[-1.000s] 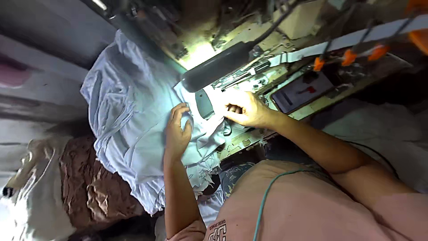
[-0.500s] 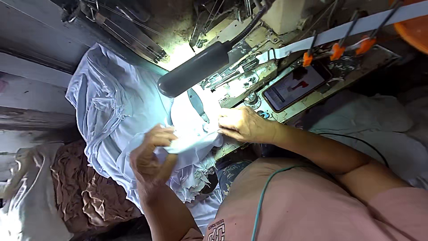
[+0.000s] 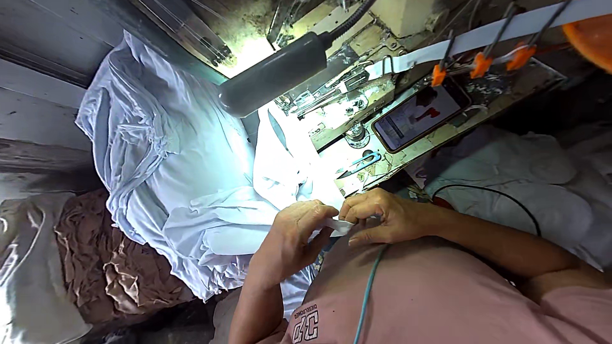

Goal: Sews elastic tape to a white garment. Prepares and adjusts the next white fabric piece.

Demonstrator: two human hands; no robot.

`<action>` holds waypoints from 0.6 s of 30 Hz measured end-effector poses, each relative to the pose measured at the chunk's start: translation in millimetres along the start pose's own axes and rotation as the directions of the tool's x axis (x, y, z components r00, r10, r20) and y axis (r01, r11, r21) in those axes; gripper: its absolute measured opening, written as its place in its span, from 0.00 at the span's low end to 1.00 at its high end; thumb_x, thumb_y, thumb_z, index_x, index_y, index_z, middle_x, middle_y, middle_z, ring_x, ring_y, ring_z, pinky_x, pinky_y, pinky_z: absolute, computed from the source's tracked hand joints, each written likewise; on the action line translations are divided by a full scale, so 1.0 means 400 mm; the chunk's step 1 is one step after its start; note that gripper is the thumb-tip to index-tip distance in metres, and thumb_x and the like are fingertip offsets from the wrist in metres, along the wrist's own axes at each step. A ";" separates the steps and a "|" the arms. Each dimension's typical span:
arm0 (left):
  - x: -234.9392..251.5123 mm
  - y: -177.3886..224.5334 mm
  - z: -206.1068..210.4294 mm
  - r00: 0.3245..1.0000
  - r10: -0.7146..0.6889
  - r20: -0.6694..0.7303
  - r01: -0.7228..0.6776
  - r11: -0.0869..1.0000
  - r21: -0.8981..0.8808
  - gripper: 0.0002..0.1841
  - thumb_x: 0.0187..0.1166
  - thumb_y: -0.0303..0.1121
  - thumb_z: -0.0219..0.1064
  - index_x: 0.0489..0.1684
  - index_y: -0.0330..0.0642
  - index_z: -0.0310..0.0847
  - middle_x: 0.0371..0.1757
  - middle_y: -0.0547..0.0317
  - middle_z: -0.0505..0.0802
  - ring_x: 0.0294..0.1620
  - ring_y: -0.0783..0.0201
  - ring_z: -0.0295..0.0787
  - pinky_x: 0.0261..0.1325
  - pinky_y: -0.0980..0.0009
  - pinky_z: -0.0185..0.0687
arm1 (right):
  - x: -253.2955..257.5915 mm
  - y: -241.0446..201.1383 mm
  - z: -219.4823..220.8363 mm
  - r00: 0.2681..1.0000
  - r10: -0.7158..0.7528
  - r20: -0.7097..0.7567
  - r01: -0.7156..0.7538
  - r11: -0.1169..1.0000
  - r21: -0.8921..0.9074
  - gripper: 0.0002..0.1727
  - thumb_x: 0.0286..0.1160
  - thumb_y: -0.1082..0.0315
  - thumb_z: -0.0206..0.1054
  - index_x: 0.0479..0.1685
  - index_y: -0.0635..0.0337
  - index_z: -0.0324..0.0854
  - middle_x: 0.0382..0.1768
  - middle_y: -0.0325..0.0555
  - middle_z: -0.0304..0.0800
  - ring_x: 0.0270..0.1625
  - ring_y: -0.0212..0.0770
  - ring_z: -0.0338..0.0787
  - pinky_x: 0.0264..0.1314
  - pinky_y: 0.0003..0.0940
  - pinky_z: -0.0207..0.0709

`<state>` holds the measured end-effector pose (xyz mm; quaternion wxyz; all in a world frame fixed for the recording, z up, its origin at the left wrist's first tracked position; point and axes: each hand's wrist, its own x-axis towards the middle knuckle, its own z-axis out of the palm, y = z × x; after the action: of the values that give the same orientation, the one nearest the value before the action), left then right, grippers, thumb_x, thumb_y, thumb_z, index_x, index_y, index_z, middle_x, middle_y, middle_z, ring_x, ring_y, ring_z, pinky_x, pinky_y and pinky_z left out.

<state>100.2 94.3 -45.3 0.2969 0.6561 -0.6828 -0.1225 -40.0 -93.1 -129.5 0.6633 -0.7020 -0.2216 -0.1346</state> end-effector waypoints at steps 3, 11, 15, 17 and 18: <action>-0.001 0.008 0.020 0.998 0.028 -0.047 -0.027 0.999 0.023 0.08 0.82 0.28 0.62 0.50 0.36 0.84 0.43 0.50 0.93 0.47 0.63 0.88 0.53 0.71 0.79 | 0.000 0.016 -0.001 1.000 0.015 -0.002 -0.015 1.000 0.015 0.15 0.82 0.65 0.67 0.41 0.74 0.87 0.37 0.53 0.89 0.38 0.28 0.84 0.41 0.16 0.75; -0.106 -0.098 0.082 0.949 -0.152 -0.275 0.296 0.725 0.621 0.33 0.67 0.54 0.70 0.68 0.41 0.84 0.75 0.27 0.80 0.82 0.26 0.69 0.80 0.23 0.50 | 0.012 0.043 -0.010 0.983 -0.063 -0.175 0.093 0.980 0.174 0.12 0.79 0.71 0.68 0.33 0.74 0.86 0.42 0.49 0.92 0.52 0.24 0.87 0.58 0.17 0.79; -0.152 -0.184 0.052 0.823 -0.233 -0.517 0.532 0.636 0.559 0.18 0.73 0.30 0.63 0.57 0.27 0.85 0.73 0.20 0.79 0.73 0.22 0.77 0.70 0.31 0.70 | 0.030 0.053 0.008 0.968 -0.219 -0.125 0.241 0.948 0.206 0.11 0.77 0.73 0.69 0.30 0.76 0.85 0.42 0.58 0.91 0.53 0.34 0.89 0.59 0.23 0.79; -0.157 -0.184 0.002 0.787 -0.125 -0.604 0.531 0.636 0.559 0.13 0.79 0.26 0.59 0.46 0.25 0.87 0.55 0.27 0.91 0.56 0.34 0.92 0.56 0.45 0.86 | 0.042 0.071 0.025 0.966 -0.250 -0.072 0.258 0.954 0.149 0.12 0.76 0.74 0.70 0.28 0.76 0.86 0.42 0.61 0.91 0.52 0.39 0.90 0.57 0.25 0.80; -0.157 -0.175 -0.027 0.770 -0.033 -0.637 0.516 0.620 0.591 0.13 0.82 0.27 0.58 0.43 0.25 0.86 0.50 0.30 0.92 0.53 0.38 0.92 0.56 0.50 0.87 | 0.045 0.083 0.031 0.968 -0.246 -0.055 0.250 0.963 0.096 0.11 0.76 0.73 0.70 0.30 0.75 0.88 0.43 0.62 0.91 0.52 0.41 0.90 0.58 0.27 0.80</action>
<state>161.4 149.9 -91.1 0.1705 0.8242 -0.4350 0.3199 -9.4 -79.2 -150.7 0.6807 -0.6309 -0.3002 -0.2201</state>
